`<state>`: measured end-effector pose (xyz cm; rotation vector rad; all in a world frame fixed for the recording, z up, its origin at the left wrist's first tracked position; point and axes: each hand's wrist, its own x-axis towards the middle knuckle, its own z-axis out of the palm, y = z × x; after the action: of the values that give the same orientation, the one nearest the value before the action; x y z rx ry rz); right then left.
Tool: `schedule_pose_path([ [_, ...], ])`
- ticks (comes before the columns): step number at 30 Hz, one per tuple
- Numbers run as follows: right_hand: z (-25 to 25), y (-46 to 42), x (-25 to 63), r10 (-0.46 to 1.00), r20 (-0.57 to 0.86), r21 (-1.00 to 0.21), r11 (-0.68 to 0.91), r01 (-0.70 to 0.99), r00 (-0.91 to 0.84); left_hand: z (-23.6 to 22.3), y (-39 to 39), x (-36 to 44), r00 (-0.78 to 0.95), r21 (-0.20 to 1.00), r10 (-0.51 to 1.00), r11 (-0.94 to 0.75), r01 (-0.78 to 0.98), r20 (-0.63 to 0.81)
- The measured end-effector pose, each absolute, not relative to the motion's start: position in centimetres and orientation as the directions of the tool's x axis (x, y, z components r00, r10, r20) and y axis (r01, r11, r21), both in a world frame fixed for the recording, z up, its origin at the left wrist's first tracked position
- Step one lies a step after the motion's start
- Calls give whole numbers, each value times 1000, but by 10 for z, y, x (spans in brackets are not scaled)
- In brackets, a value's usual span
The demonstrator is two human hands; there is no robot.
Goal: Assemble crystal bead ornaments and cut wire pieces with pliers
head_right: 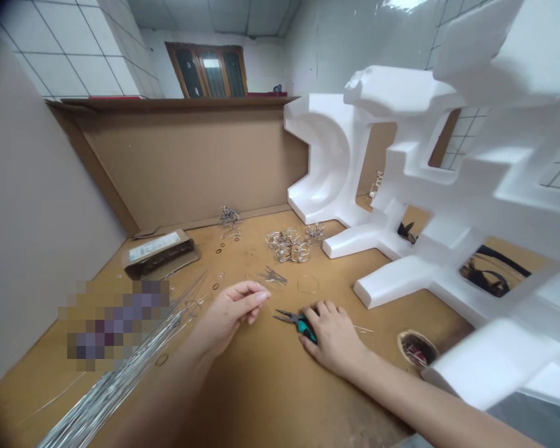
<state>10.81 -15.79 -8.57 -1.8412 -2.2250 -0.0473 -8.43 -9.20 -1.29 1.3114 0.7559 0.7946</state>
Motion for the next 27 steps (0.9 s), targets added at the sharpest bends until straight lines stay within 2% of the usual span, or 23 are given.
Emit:
schedule_pose_path([
  [4,-82,-158,109,954,228,-239,249,938,-196,-16,-93,-80,542,997,839,18,71,-54],
  [7,-72,-154,109,940,263,-471,321,822,-216,-23,-94,-76,544,984,838,-67,167,-35],
  [10,-62,-144,105,960,231,-830,280,482,-159,-32,-95,-72,580,955,815,-171,241,-1],
  [12,-59,-136,99,969,168,-951,207,230,-179,-38,-94,-70,583,912,811,-278,301,54],
  [16,-63,-126,88,981,98,-995,100,3,-169,-42,-94,-66,544,848,820,-408,339,177],
  [20,-68,-116,84,986,91,-990,74,-124,-137,-41,-94,-60,519,908,845,-312,279,131],
  [24,-68,-102,93,992,113,-993,111,-38,-57,-41,-87,-69,410,954,909,-183,237,72],
  [27,-63,-98,103,986,46,-999,50,15,-161,-44,-76,-92,292,968,955,-124,216,57],
])
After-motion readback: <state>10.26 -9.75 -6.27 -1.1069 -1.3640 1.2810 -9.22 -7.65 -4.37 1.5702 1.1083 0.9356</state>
